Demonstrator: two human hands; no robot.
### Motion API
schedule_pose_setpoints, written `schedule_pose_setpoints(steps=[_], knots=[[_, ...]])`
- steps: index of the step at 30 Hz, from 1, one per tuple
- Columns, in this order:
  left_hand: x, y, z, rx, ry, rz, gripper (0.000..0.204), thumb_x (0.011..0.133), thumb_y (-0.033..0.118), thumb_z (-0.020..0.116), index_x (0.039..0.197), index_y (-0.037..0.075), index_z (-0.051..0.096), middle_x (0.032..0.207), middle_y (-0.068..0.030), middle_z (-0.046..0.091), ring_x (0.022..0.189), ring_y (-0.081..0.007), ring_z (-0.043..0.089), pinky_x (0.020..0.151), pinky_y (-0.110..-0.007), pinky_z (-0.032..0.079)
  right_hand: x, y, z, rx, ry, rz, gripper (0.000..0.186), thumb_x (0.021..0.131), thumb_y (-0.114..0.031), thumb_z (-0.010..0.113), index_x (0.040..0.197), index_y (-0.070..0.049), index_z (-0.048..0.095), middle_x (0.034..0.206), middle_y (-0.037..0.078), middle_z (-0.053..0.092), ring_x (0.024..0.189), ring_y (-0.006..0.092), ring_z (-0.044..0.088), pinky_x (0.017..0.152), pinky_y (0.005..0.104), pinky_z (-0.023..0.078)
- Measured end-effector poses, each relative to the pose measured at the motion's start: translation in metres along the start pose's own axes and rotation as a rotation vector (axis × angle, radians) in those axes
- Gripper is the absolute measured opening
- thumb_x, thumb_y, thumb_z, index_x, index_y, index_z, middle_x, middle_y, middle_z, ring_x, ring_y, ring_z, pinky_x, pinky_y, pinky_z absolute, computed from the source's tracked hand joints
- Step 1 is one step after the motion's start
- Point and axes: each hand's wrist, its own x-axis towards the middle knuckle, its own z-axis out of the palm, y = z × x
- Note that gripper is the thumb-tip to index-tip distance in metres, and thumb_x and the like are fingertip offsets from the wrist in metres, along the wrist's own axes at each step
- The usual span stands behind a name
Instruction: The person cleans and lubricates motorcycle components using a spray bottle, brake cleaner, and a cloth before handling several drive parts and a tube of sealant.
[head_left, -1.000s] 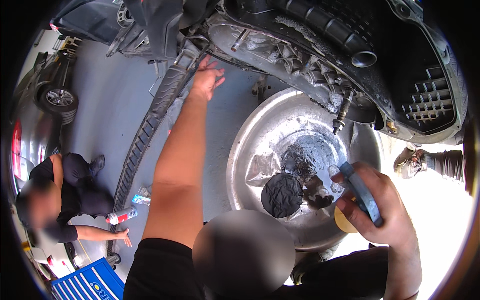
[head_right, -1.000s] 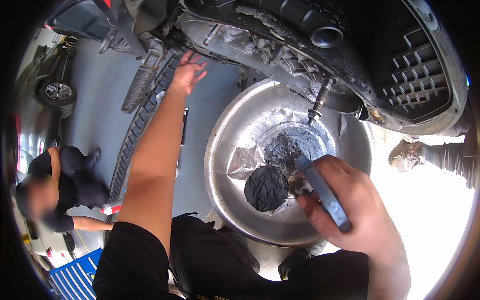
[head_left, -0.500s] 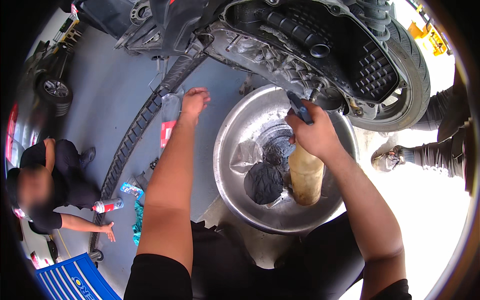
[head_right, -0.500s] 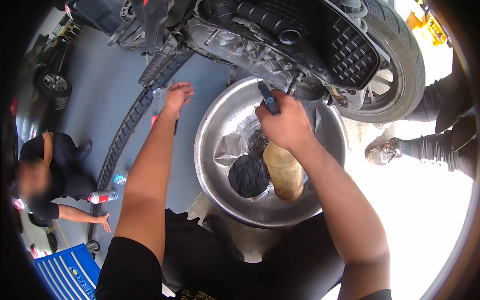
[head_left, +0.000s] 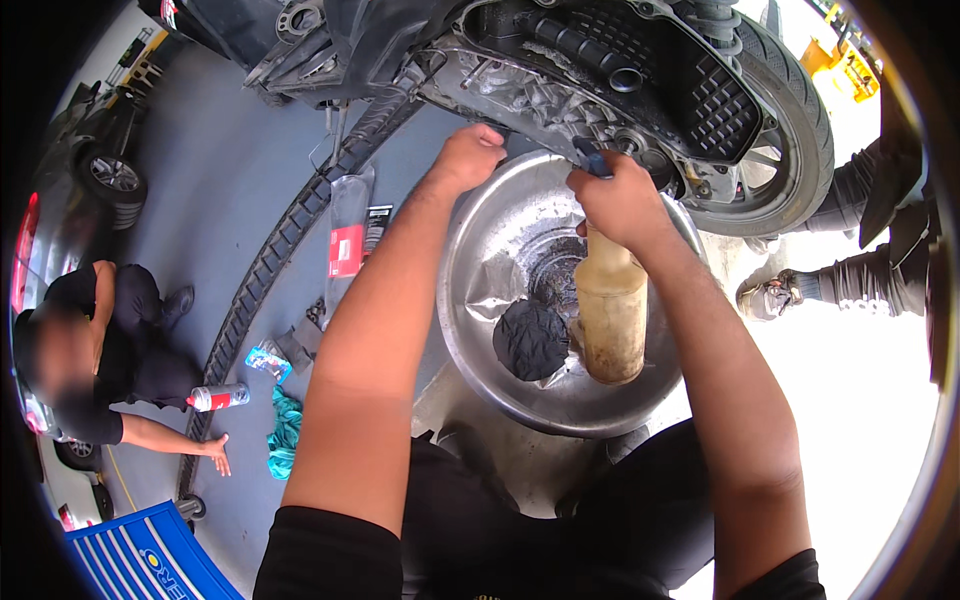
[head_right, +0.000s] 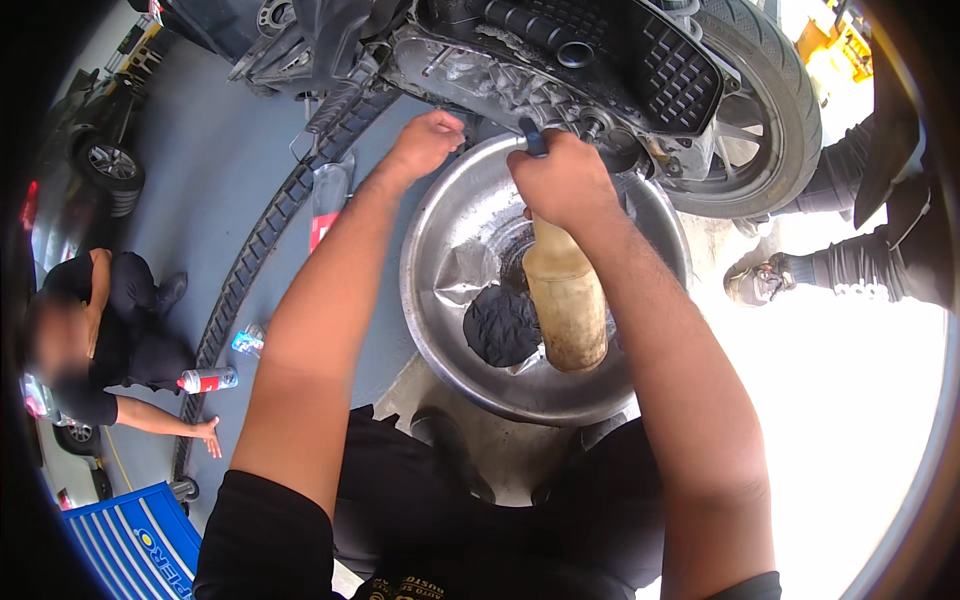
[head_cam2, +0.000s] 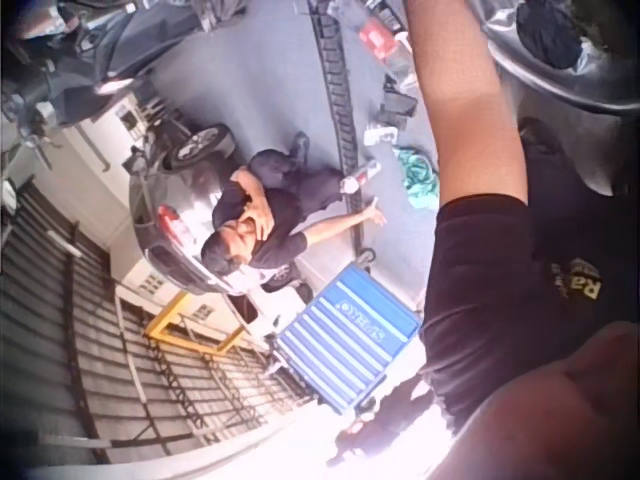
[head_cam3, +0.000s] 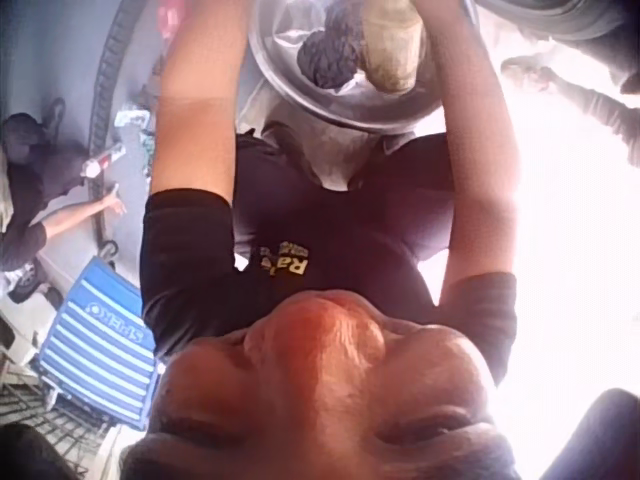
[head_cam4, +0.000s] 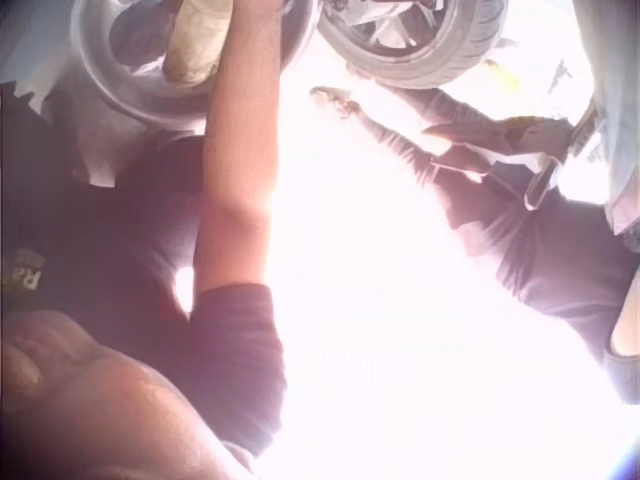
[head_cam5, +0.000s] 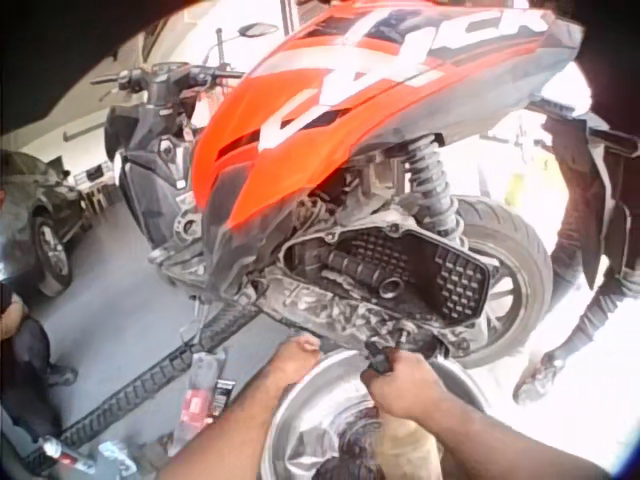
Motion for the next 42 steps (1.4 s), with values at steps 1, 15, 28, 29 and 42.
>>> schedule_pose_setpoints(steps=[1,15,28,29,42], knots=[[0.006,0.012,0.016,0.026,-0.007,0.037,0.039,0.088,0.015,0.070,0.123,0.000,0.063,0.115,-0.0121,0.070,0.099,-0.0198,0.068,0.086,-0.033,0.054,-0.007,0.004,-0.006,-0.010,0.004,-0.008,0.037,0.085,-0.029,0.061,0.101,0.004,0.068,0.073,0.016,0.072,0.070,0.0250,0.074,0.077,0.0357,0.057],[0.023,0.079,0.095,-0.721,0.259,0.144,0.050,0.086,0.002,0.068,0.133,-0.009,0.056,0.128,-0.0217,0.065,0.116,-0.0272,0.064,0.098,-0.033,0.050,-0.015,0.042,-0.021,-0.191,0.213,-0.191,0.031,0.084,-0.024,0.062,0.093,0.005,0.067,0.062,0.016,0.067,0.064,0.0309,0.071,0.071,0.0406,0.056],[0.011,0.055,0.027,-1.065,0.004,-0.071,0.038,0.095,0.011,0.057,0.128,-0.008,0.054,0.123,-0.0224,0.066,0.112,-0.0310,0.067,0.096,-0.041,0.054,0.053,0.016,0.061,0.244,0.167,-0.083,0.018,0.088,-0.015,0.063,0.094,0.002,0.061,0.080,0.009,0.063,0.057,0.0224,0.066,0.052,0.0347,0.055],[0.010,0.053,0.024,-1.043,0.027,-0.080,0.040,0.095,0.012,0.057,0.129,-0.009,0.054,0.123,-0.0222,0.066,0.112,-0.0311,0.067,0.096,-0.041,0.054,0.057,0.015,0.064,0.349,0.187,-0.082,0.020,0.088,-0.016,0.063,0.096,0.002,0.060,0.080,0.010,0.063,0.056,0.0227,0.066,0.053,0.0355,0.056],[0.013,0.014,0.013,-1.183,0.209,-0.241,0.027,0.092,0.016,0.058,0.108,-0.004,0.065,0.111,-0.0169,0.070,0.100,-0.0272,0.069,0.090,-0.040,0.055,0.094,-0.039,0.093,0.198,0.125,-0.096,0.027,0.084,-0.020,0.063,0.098,0.003,0.061,0.084,0.012,0.065,0.057,0.0233,0.067,0.055,0.0342,0.055]])
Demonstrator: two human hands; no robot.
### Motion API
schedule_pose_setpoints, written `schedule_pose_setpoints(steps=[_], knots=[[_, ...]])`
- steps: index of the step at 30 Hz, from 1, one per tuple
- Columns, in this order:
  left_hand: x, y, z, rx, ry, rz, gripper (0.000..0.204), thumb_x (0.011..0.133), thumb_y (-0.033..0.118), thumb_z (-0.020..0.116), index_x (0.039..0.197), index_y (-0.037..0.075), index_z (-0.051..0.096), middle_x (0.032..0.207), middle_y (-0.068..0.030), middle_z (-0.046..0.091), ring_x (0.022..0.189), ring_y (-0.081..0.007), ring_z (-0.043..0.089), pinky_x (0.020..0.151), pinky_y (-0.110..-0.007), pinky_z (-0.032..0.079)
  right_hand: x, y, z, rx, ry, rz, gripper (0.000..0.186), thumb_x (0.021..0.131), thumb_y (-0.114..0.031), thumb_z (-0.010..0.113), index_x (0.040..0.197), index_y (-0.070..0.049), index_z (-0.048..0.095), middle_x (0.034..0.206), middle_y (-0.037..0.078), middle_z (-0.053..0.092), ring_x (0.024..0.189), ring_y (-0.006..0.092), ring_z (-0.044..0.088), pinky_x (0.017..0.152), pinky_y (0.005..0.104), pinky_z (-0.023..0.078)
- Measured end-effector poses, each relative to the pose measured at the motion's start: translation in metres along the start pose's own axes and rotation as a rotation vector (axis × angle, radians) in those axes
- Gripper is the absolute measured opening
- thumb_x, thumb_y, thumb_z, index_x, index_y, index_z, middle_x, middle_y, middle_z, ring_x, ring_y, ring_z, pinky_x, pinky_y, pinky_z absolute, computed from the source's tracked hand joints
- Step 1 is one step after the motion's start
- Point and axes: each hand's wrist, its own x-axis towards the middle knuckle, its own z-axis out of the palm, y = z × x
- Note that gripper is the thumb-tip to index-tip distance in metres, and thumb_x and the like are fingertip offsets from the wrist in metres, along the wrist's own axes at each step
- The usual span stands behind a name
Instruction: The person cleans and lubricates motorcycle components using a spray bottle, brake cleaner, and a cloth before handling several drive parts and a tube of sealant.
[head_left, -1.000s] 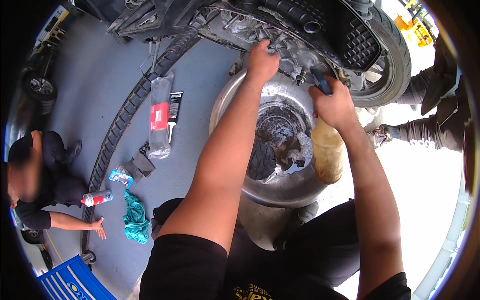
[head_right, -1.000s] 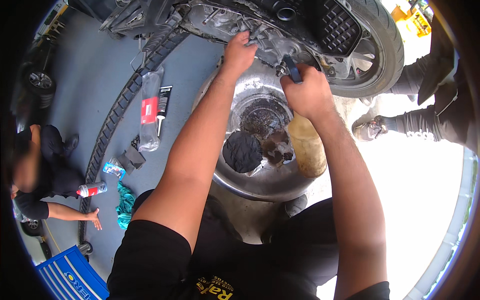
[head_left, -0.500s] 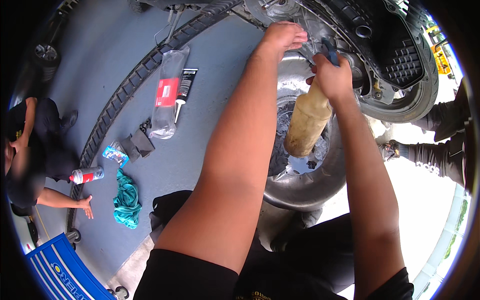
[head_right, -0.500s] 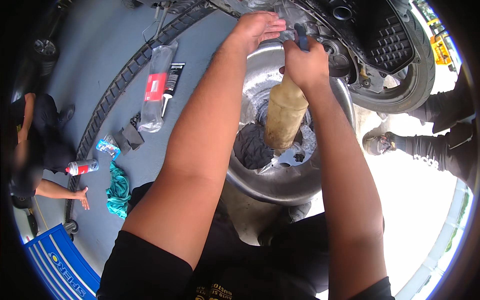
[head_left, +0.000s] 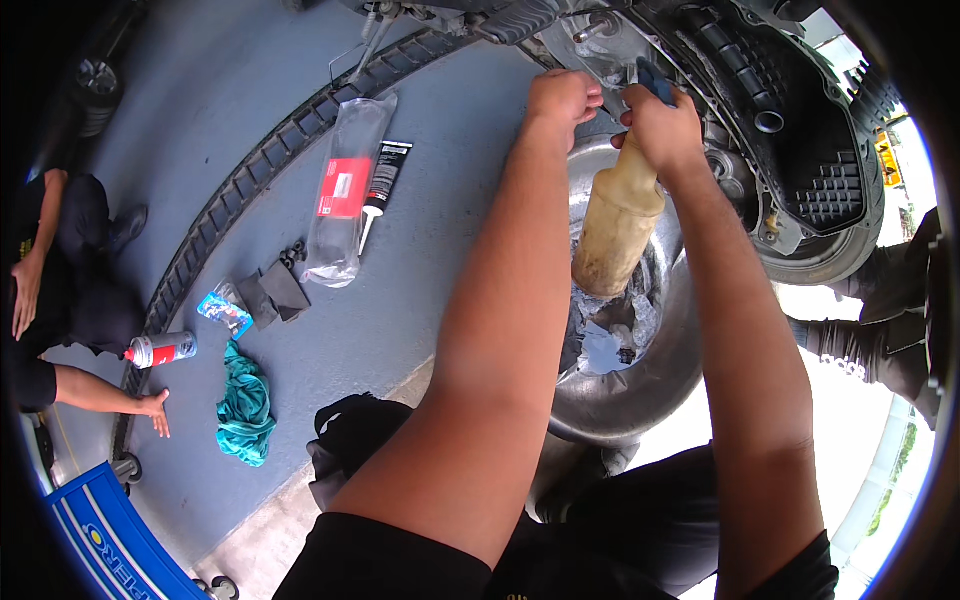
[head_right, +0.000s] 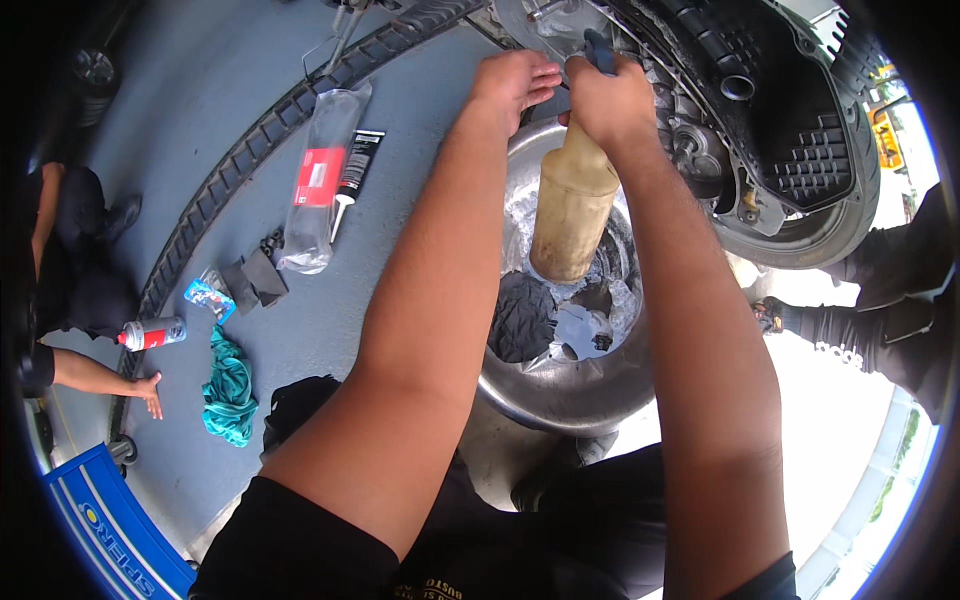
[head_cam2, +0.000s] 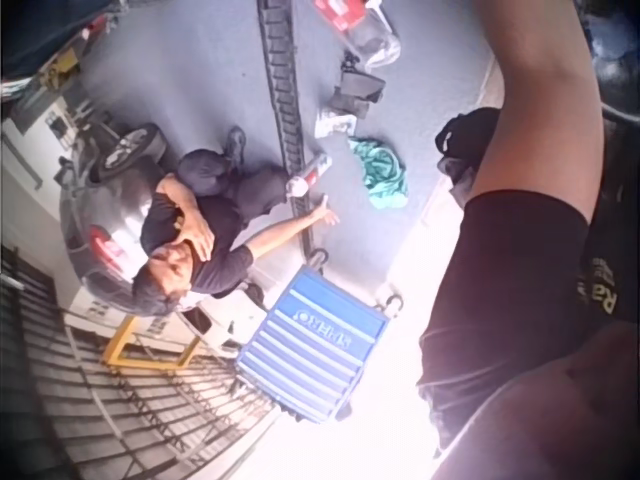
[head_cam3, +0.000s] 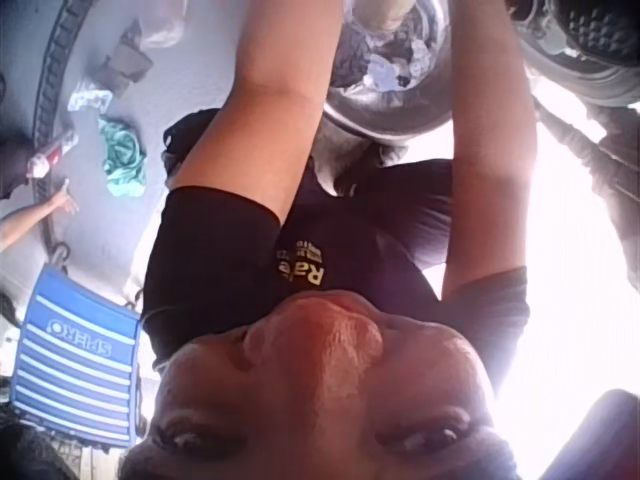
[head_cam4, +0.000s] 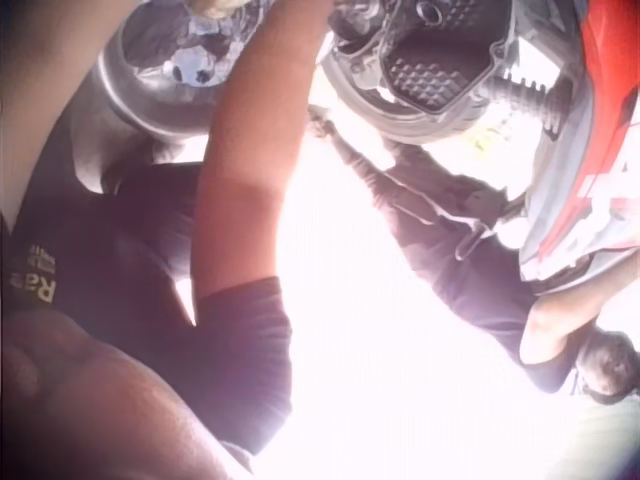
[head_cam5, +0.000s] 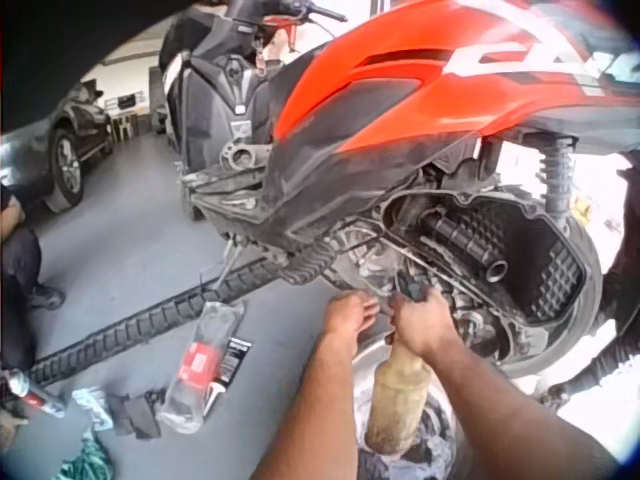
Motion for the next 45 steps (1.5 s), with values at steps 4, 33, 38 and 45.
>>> schedule_pose_setpoints(steps=[4,33,38,45], knots=[[0.003,0.007,-0.004,-0.026,-0.031,0.043,0.031,0.092,0.015,0.059,0.116,-0.004,0.061,0.112,-0.0165,0.069,0.102,-0.0273,0.069,0.091,-0.039,0.055,-0.004,0.003,0.001,0.016,0.035,-0.032,0.034,0.085,-0.026,0.061,0.098,0.005,0.066,0.081,0.012,0.069,0.063,0.0222,0.073,0.063,0.0335,0.058],[-0.048,-0.001,0.122,-0.788,-0.423,-0.104,0.113,0.090,0.078,0.034,0.145,-0.021,0.024,0.153,-0.0369,0.027,0.147,-0.0477,0.025,0.123,-0.055,0.014,-0.117,0.067,-0.122,0.023,0.192,-0.045,0.017,0.086,-0.011,0.064,0.092,0.005,0.063,0.065,0.008,0.064,0.054,0.0165,0.066,0.052,0.0320,0.052],[-0.022,0.030,0.084,-0.904,-0.361,0.182,0.108,0.096,0.072,0.028,0.152,-0.017,0.005,0.163,-0.0328,0.005,0.153,-0.0440,0.003,0.125,-0.054,0.013,-0.099,0.051,-0.102,-0.006,0.113,-0.037,0.016,0.086,-0.013,0.063,0.090,0.002,0.063,0.066,0.010,0.066,0.054,0.0193,0.068,0.054,0.0326,0.053],[-0.020,0.043,0.086,-0.911,-0.274,0.031,0.095,0.097,0.064,0.030,0.155,-0.009,0.014,0.160,-0.0354,0.016,0.150,-0.0495,0.014,0.122,-0.061,0.013,-0.078,0.037,-0.088,-0.025,0.015,-0.202,0.018,0.084,-0.017,0.065,0.087,0.001,0.064,0.061,0.012,0.065,0.056,0.0215,0.068,0.058,0.0348,0.052]])
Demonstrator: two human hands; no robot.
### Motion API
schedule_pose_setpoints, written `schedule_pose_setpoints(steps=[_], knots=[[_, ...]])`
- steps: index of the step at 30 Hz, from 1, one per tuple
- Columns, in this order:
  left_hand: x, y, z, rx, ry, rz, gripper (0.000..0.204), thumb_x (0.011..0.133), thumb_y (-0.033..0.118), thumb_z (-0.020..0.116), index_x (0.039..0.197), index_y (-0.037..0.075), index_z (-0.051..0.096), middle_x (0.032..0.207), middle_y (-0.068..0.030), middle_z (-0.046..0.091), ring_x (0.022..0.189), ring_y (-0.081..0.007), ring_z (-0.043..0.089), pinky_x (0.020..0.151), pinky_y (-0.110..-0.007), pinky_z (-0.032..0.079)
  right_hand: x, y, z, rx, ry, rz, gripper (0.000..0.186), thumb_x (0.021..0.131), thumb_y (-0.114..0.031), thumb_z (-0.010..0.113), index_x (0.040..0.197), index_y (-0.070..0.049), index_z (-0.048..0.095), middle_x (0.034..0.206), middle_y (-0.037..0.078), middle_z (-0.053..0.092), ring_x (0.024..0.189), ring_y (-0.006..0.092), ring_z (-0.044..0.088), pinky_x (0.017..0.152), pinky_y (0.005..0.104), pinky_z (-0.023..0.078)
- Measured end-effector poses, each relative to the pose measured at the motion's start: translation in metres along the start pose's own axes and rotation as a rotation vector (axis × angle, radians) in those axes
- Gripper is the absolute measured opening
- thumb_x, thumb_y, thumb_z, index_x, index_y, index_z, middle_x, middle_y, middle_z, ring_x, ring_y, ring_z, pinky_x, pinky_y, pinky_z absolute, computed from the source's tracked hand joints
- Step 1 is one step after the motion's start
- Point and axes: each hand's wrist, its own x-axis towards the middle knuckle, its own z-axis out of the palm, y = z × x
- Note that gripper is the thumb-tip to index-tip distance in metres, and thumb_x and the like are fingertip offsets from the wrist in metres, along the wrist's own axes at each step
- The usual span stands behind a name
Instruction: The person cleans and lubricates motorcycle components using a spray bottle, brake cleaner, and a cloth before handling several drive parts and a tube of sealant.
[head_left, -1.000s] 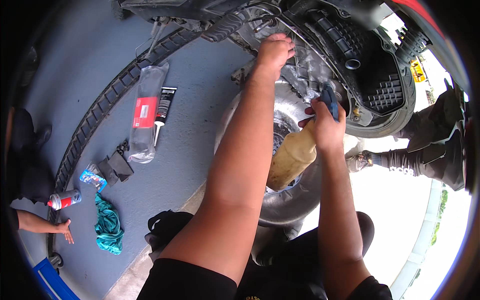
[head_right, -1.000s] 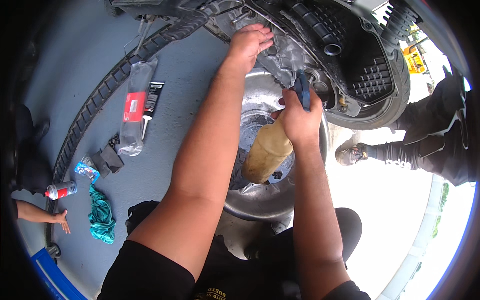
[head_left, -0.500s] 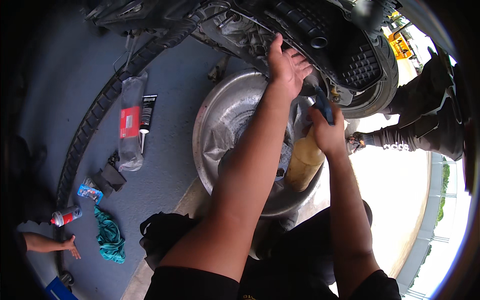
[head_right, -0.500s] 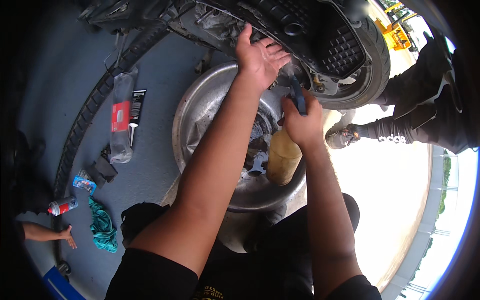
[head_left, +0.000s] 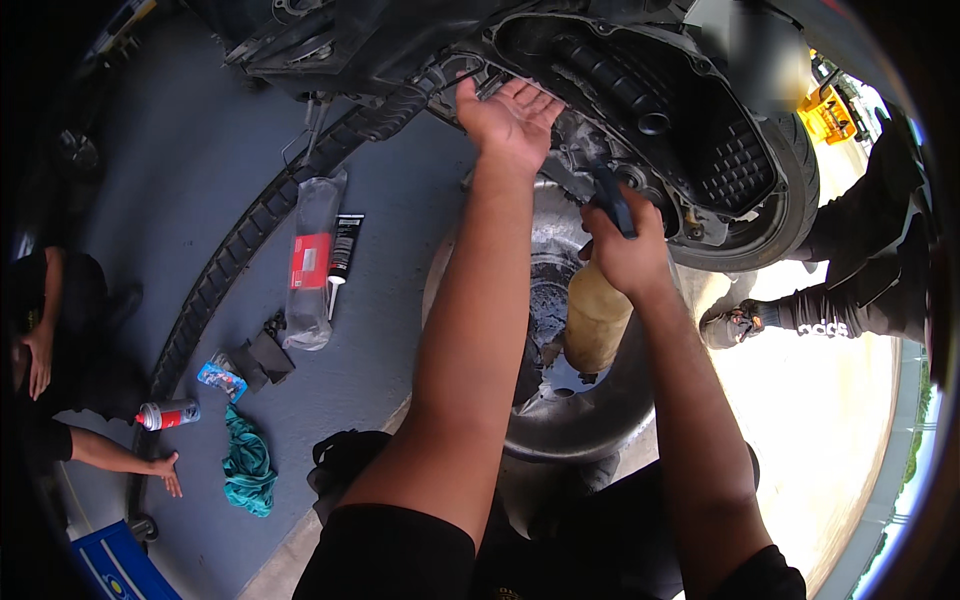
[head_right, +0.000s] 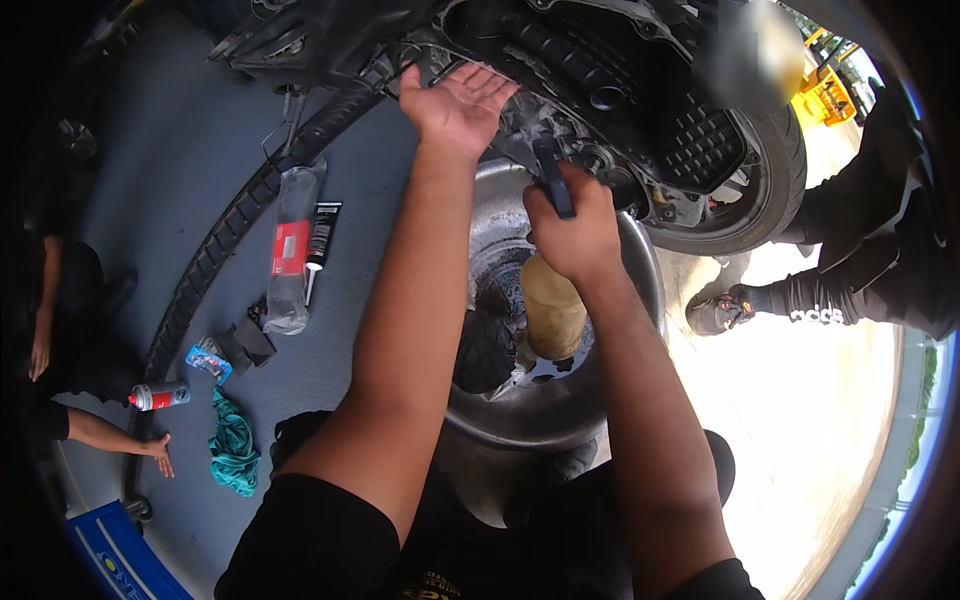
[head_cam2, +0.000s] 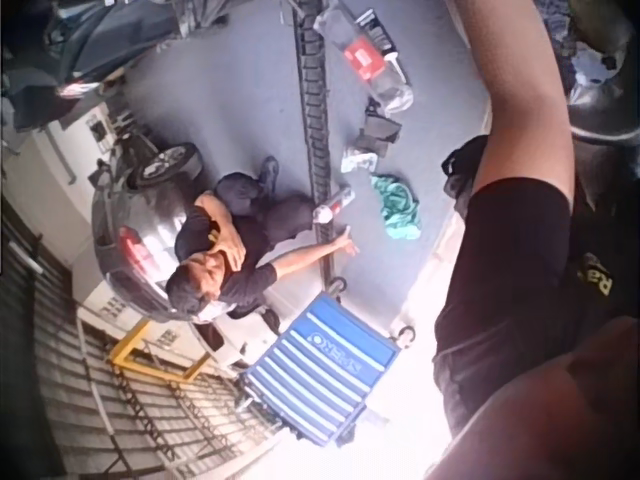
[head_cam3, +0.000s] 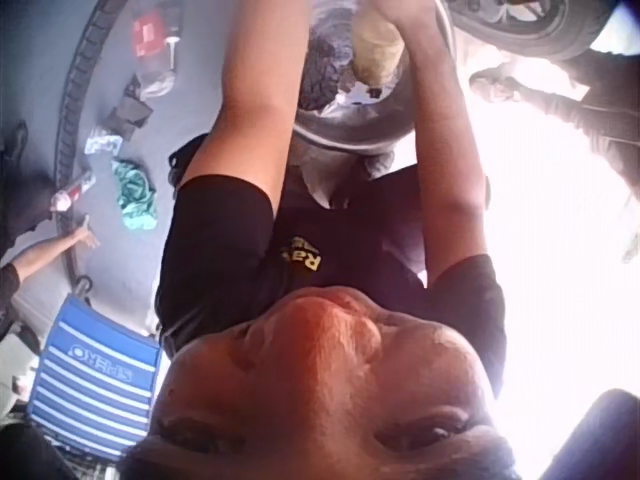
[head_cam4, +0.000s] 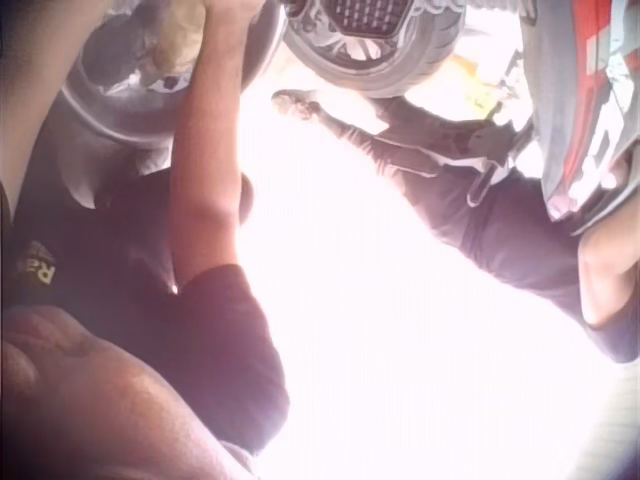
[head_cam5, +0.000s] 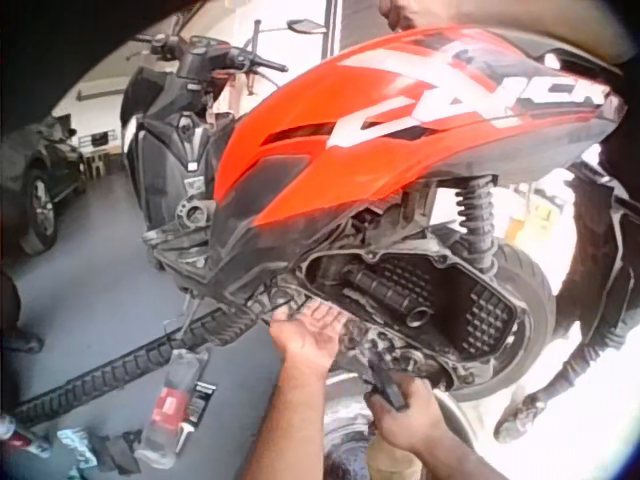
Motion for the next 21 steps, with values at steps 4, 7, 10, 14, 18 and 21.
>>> schedule_pose_setpoints(steps=[4,7,10,14,18,21], knots=[[0.016,0.015,-0.008,-0.168,0.032,0.074,0.067,0.098,0.034,0.030,0.146,-0.012,0.028,0.157,-0.0358,0.022,0.146,-0.0515,0.025,0.119,-0.064,0.025,0.022,-0.009,0.014,-0.066,-0.058,-0.127,0.021,0.082,-0.020,0.065,0.084,0.001,0.063,0.061,0.017,0.064,0.058,0.0291,0.067,0.062,0.0386,0.051],[0.024,0.014,-0.012,0.080,0.073,0.085,0.054,0.098,0.029,0.034,0.135,-0.010,0.041,0.146,-0.0351,0.040,0.138,-0.0509,0.038,0.116,-0.063,0.031,0.035,-0.006,0.022,-0.136,-0.022,-0.116,0.020,0.082,-0.020,0.064,0.084,0.000,0.062,0.063,0.018,0.064,0.059,0.0327,0.066,0.062,0.0403,0.051],[0.043,0.025,-0.023,0.117,0.106,0.179,0.039,0.097,0.022,0.040,0.119,-0.008,0.052,0.128,-0.0279,0.057,0.126,-0.0430,0.053,0.111,-0.059,0.041,0.038,-0.012,0.024,-0.130,0.005,-0.118,0.021,0.081,-0.020,0.064,0.084,0.000,0.062,0.066,0.019,0.064,0.061,0.0359,0.066,0.063,0.0416,0.050],[0.065,0.038,-0.033,-0.163,0.018,0.224,0.034,0.099,0.025,0.048,0.113,-0.005,0.058,0.125,-0.0213,0.060,0.119,-0.0360,0.058,0.108,-0.056,0.046,0.037,-0.013,0.035,-0.038,-0.007,-0.189,0.021,0.081,-0.020,0.064,0.084,0.001,0.061,0.067,0.019,0.064,0.064,0.0358,0.067,0.064,0.0416,0.051],[0.066,0.040,-0.033,-0.378,-0.122,0.244,0.034,0.098,0.028,0.047,0.097,-0.002,0.063,0.114,-0.0188,0.061,0.120,-0.0361,0.054,0.113,-0.058,0.037,0.037,-0.016,0.038,-0.094,-0.039,-0.175,0.021,0.081,-0.019,0.065,0.084,0.001,0.061,0.066,0.019,0.064,0.065,0.0355,0.067,0.064,0.0411,0.051],[0.062,0.040,-0.033,-0.466,-0.263,0.132,0.027,0.088,0.025,0.055,0.095,0.001,0.066,0.110,-0.0156,0.066,0.117,-0.0344,0.057,0.112,-0.055,0.039,0.035,-0.023,0.034,-0.074,-0.070,-0.210,0.019,0.081,-0.018,0.065,0.084,0.001,0.062,0.067,0.018,0.065,0.063,0.0334,0.067,0.063,0.0401,0.050]])
